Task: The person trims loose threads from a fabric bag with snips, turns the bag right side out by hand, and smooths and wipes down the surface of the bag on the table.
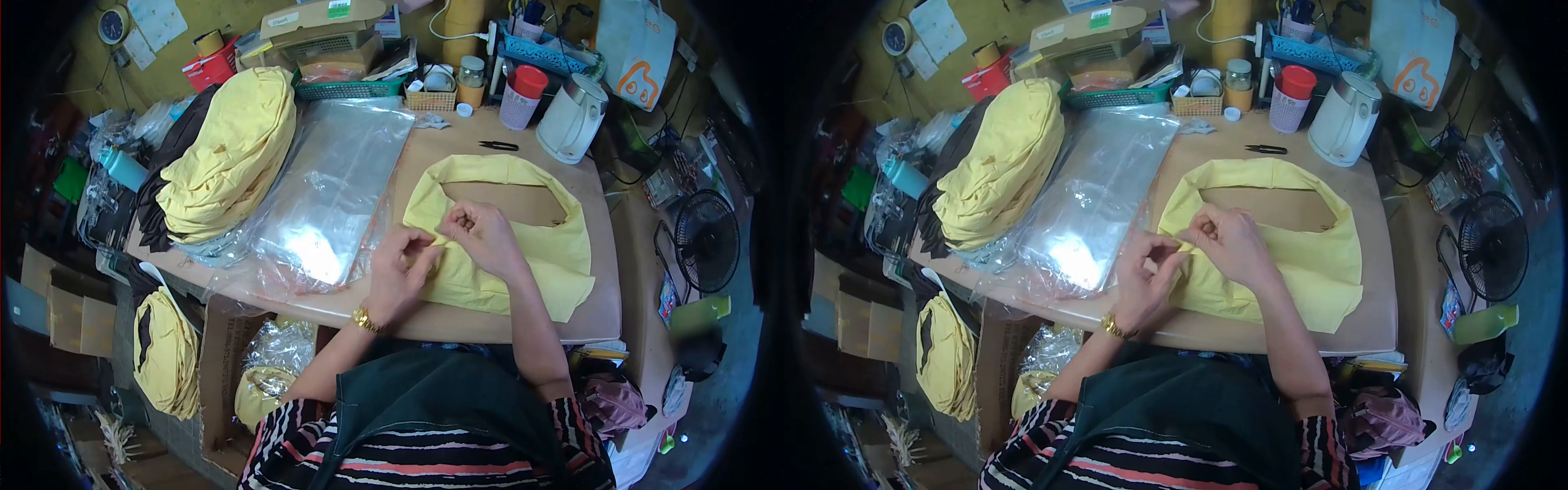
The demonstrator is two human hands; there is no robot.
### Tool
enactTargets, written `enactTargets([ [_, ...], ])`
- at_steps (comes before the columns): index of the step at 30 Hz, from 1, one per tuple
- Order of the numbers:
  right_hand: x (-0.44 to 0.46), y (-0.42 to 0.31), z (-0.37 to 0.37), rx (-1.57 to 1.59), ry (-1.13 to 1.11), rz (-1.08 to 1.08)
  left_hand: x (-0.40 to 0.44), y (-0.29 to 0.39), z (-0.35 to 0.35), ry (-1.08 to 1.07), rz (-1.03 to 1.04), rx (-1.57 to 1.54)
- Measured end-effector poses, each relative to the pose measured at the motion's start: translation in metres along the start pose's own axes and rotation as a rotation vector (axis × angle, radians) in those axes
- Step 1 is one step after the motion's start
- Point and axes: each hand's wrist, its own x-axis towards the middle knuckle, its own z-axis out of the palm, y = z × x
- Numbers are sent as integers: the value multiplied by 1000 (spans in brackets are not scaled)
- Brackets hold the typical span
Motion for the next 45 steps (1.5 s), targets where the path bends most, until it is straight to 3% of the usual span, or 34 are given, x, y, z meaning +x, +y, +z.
enactTargets([
  [2, -6, -5, -1, 120, -111, 103, -2, -8, 5, -25, 37, -19],
  [5, -13, -1, -3, 144, -85, 82, -14, -12, 10, 58, -143, -200],
  [7, -21, 5, -3, -207, -116, -28, -23, -10, 11, 182, -128, -371],
  [11, -19, 10, 8, -209, -105, 12, -26, -7, 7, 48, -154, -107],
  [14, -18, 13, 17, -223, -48, -5, -17, -15, 11, 69, -9, -39],
  [16, -19, 18, 25, -428, 177, -87, -10, -8, 8, 45, -86, -200],
  [17, -18, 24, 26, -432, 181, -87, -10, -12, 8, 43, -82, -203],
  [19, -17, 33, 26, -387, 297, -271, -13, -20, 5, -113, -406, -546],
  [23, -13, 30, 22, -327, 329, -387, -14, 3, 6, -27, -511, -732],
  [25, -10, 25, 20, -253, 405, -429, -5, 19, -2, 62, 40, 140],
  [29, -9, 25, 21, -296, 399, -461, -19, -16, 0, -24, 55, 196],
  [31, -8, 31, 20, -331, 420, -507, -20, -22, 2, 47, -207, -132],
  [32, -8, 33, 19, -330, 422, -507, -21, -25, 3, 46, -206, -131],
  [34, -10, 31, 16, -399, 321, -308, -20, -23, 6, 26, -239, -320],
  [38, -6, -10, -2, -301, 331, -346, -15, -15, 4, 86, -211, -228],
  [41, 0, -18, -5, -204, 64, -436, -11, -4, 1, 46, -127, -139],
  [43, 9, -13, -6, -240, 1, -467, -7, 8, 2, 162, 31, 106],
  [44, 12, -11, -8, -241, -1, -468, -12, 8, 1, 165, 30, 106],
  [45, 14, -10, -10, -279, 75, -448, -21, 5, -2, 89, -166, 60],
])
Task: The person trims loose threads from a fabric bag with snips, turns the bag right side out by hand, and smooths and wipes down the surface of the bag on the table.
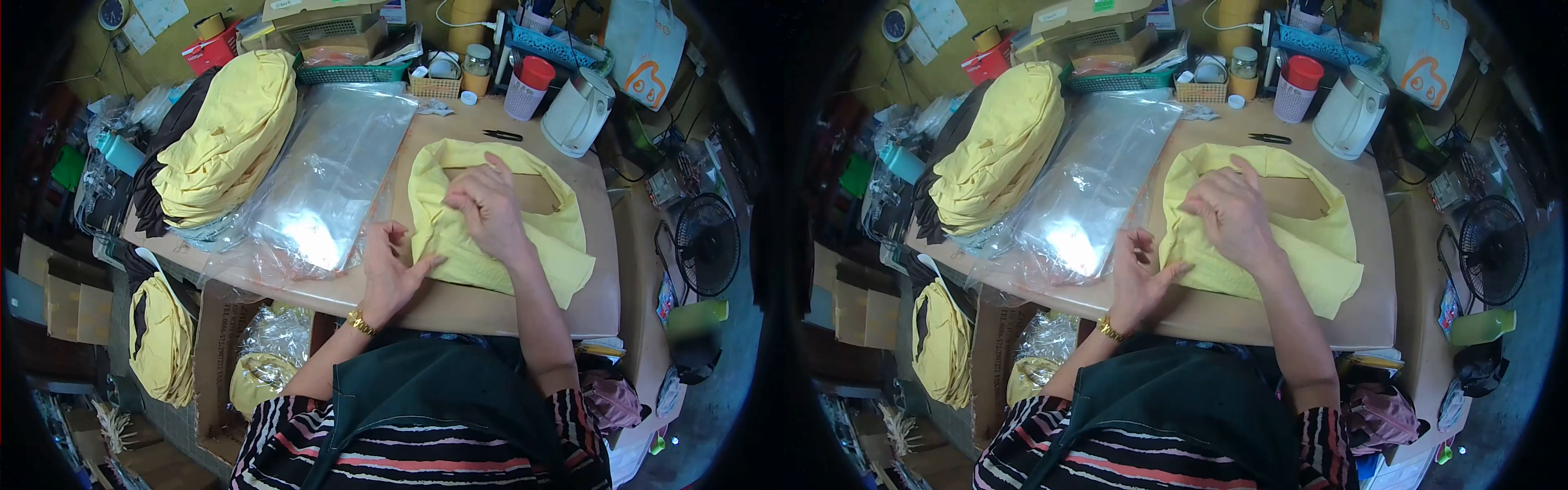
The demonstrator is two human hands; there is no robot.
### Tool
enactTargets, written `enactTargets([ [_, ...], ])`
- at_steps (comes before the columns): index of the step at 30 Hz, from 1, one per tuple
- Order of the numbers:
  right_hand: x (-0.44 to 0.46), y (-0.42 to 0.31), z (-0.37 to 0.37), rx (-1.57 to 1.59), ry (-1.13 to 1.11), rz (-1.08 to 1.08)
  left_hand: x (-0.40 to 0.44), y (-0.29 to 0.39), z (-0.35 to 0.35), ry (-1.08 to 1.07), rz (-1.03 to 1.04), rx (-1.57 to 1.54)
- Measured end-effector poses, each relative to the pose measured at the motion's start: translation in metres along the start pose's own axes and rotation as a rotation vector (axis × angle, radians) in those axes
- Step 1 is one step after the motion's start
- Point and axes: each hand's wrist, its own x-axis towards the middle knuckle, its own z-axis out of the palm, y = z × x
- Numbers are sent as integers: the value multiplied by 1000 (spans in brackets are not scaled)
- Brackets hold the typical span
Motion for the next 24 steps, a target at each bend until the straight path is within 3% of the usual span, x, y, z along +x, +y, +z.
enactTargets([
  [2, 4, 5, 2, -50, 64, 25, -8, -15, -4, -210, -340, -197],
  [5, 5, 13, 10, -114, 157, 12, -21, -35, 2, -272, -436, -344],
  [12, -2, 36, 24, -95, 203, 89, -25, -12, -4, -267, 3, -254],
  [14, -5, 35, 22, -76, 181, 105, -25, -13, -9, -285, -6, -234],
  [16, -1, 26, 10, 155, 59, 227, -26, -11, -9, -299, -19, -215],
  [19, 7, 18, -9, 326, -137, 143, -26, -9, -5, -143, -89, -88],
  [21, 9, 16, -4, 359, -76, 129, -20, -20, 4, -30, -246, -304],
  [24, 5, 23, 3, 385, 13, 122, -22, -30, 1, -73, -296, -323],
])
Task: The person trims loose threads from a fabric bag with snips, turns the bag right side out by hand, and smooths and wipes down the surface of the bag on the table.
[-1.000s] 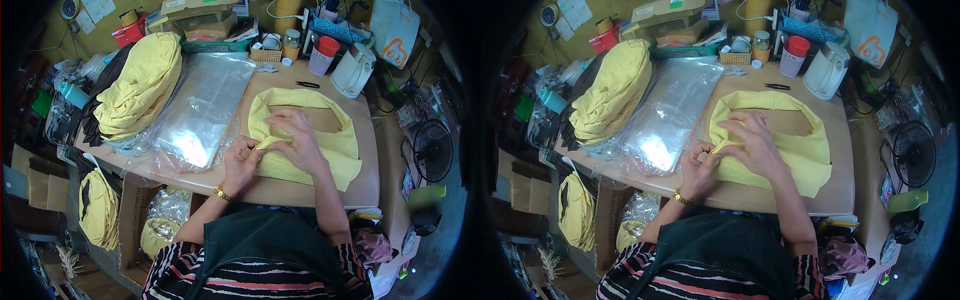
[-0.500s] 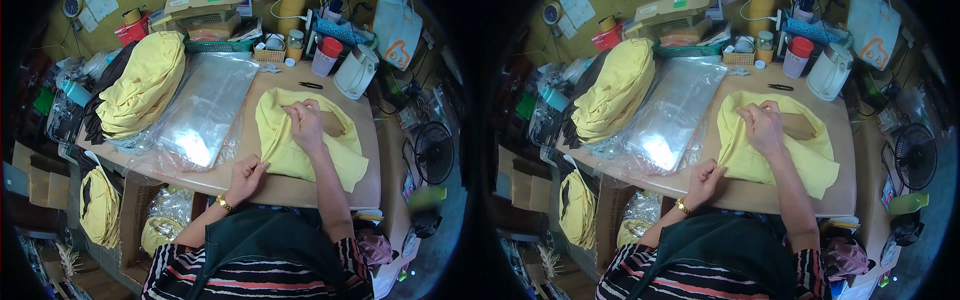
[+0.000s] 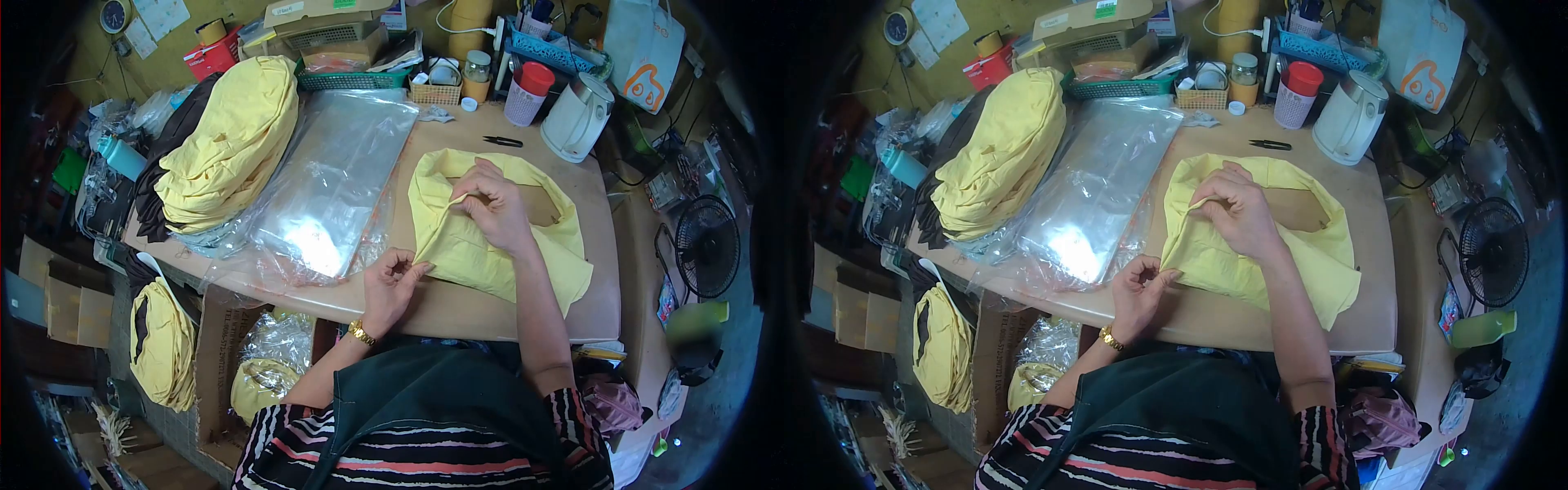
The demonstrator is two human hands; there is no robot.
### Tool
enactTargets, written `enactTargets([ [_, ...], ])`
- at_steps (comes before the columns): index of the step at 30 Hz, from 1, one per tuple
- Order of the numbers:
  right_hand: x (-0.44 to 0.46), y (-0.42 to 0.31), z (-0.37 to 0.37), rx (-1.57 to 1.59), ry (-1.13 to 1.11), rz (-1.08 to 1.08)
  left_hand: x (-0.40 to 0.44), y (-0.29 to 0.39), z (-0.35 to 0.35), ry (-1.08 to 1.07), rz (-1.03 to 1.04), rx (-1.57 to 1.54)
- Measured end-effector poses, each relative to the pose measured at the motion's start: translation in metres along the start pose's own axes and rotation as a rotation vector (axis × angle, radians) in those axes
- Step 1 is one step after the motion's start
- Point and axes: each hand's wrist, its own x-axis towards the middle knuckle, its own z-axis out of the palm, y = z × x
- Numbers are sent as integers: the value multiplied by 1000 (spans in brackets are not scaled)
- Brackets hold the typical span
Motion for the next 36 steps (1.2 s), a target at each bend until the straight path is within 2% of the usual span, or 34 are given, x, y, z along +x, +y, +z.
enactTargets([
  [7, -3, 8, 13, -117, 81, -7, -7, 3, -1, 11, 206, 38],
  [9, -3, 6, 14, -135, 65, -30, -10, 8, -8, -111, 296, 295],
  [13, 0, 14, 12, -121, -3, -54, -1, 24, -9, -107, 229, 149],
  [15, 0, 3, 17, -95, -63, -80, 11, 39, -3, 57, 434, 153],
  [17, -2, -21, 17, -76, -115, -97, 23, 50, -1, 50, 432, 203],
  [19, -13, -46, 9, -164, 35, -57, 35, 60, -1, 16, 455, 332],
  [20, -24, -45, -10, -290, 96, -80, 43, 56, -7, -51, 559, 514],
  [22, -61, -20, -55, -344, 296, 60, 46, 45, -11, -55, 546, 437],
  [23, -87, -6, -78, -242, 445, 221, 48, 38, -11, -27, 524, 377],
  [24, -116, 8, -97, -138, 601, 372, 50, 31, -16, -17, 595, 404],
  [25, -145, 19, -110, -175, 637, 393, 51, 25, -19, -5, 667, 427],
  [27, -195, 36, -127, -176, 685, 633, 47, 22, -19, -40, 646, 350],
  [29, -205, 26, -114, -152, 741, 651, 44, 19, -18, -69, 633, 278],
  [31, -199, 16, -98, -351, 707, 420, 41, 16, -18, -81, 616, 230],
  [34, -197, 31, -86, -405, 673, 370, 41, 4, -15, -29, 560, 263],
  [35, -194, 35, -81, -401, 684, 372, 43, 2, -13, -38, 566, 269],
  [36, -187, 38, -76, -268, 805, 507, 45, 2, -10, 80, 555, 259],
])
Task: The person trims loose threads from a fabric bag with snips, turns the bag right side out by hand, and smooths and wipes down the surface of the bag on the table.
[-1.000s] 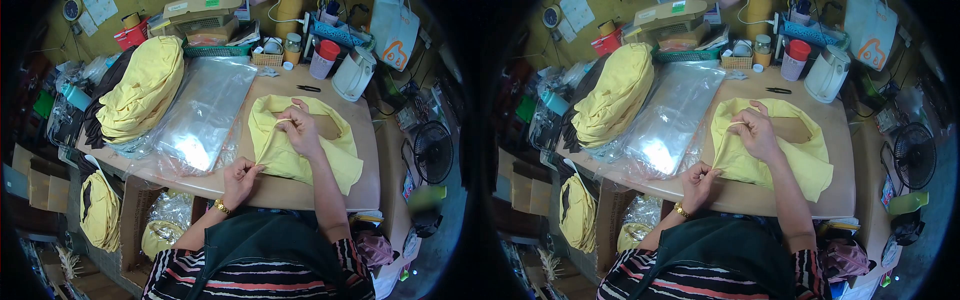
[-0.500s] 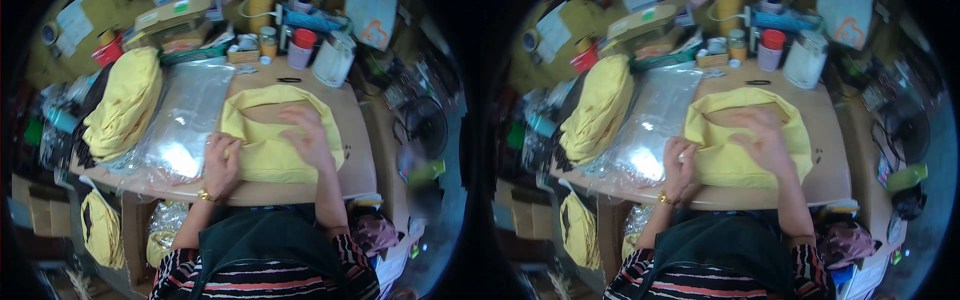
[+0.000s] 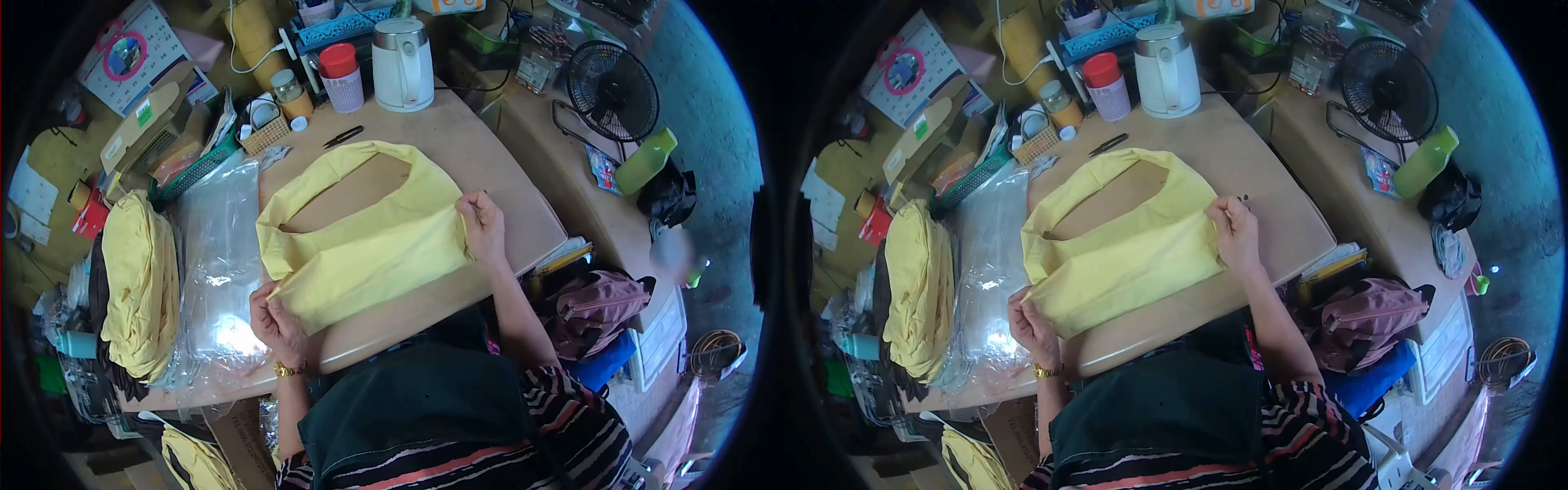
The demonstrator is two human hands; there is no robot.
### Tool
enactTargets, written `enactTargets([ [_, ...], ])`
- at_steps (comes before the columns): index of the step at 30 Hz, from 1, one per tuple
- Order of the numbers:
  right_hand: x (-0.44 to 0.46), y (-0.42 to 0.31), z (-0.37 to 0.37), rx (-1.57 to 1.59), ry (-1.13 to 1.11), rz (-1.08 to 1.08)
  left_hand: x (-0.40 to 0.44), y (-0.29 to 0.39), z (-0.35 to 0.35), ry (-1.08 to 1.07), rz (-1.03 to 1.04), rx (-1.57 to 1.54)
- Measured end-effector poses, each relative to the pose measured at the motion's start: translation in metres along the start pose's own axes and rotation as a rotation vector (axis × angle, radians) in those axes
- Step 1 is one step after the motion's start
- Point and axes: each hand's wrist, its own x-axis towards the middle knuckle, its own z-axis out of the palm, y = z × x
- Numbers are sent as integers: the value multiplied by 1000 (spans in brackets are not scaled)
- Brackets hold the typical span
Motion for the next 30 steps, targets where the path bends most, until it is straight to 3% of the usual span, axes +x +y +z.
enactTargets([
  [1, 1, -1, 8, 88, 67, 190, 1, -1, 1, 111, -27, 23],
  [2, 7, 0, 15, 95, 71, 195, 3, -6, -3, 105, -22, 27],
  [4, 23, 2, 29, -108, 167, -99, 10, -20, -21, 123, -52, 138],
  [9, 29, 1, 50, -44, 38, -199, 18, -29, -46, 101, 23, 184],
  [11, 26, 5, 52, -20, -14, -183, 20, -9, -41, 26, -115, 76],
  [12, 28, 5, 50, -29, -108, -193, 23, 1, -55, -202, -424, 182],
  [13, 30, 3, 47, -35, -200, -202, 31, 13, -58, -206, -421, 187],
  [15, 35, -5, 40, 42, -183, -201, 51, 37, -57, -313, 80, 833],
  [17, 36, -4, 36, 114, -181, -210, 69, 54, -32, -360, 188, 712],
  [18, 35, 1, 38, 201, -54, -65, 73, 66, -7, -384, 254, 587],
  [19, 33, 7, 38, 286, 74, 82, 78, 83, 22, -491, 276, 537],
  [22, 27, 21, 28, 228, 52, 284, 66, 121, 130, -620, 317, 320],
  [24, 17, 22, 22, 251, 34, 303, 64, 105, 175, -610, 348, 304],
  [27, -8, 16, 5, 219, -32, 334, 71, 97, 202, -952, 232, 464],
  [29, -24, 3, -3, 171, -67, 354, 74, 107, 188, -668, 390, 195],
  [30, -33, -7, -4, 364, -161, 468, 76, 112, 182, -674, 398, 197],
])
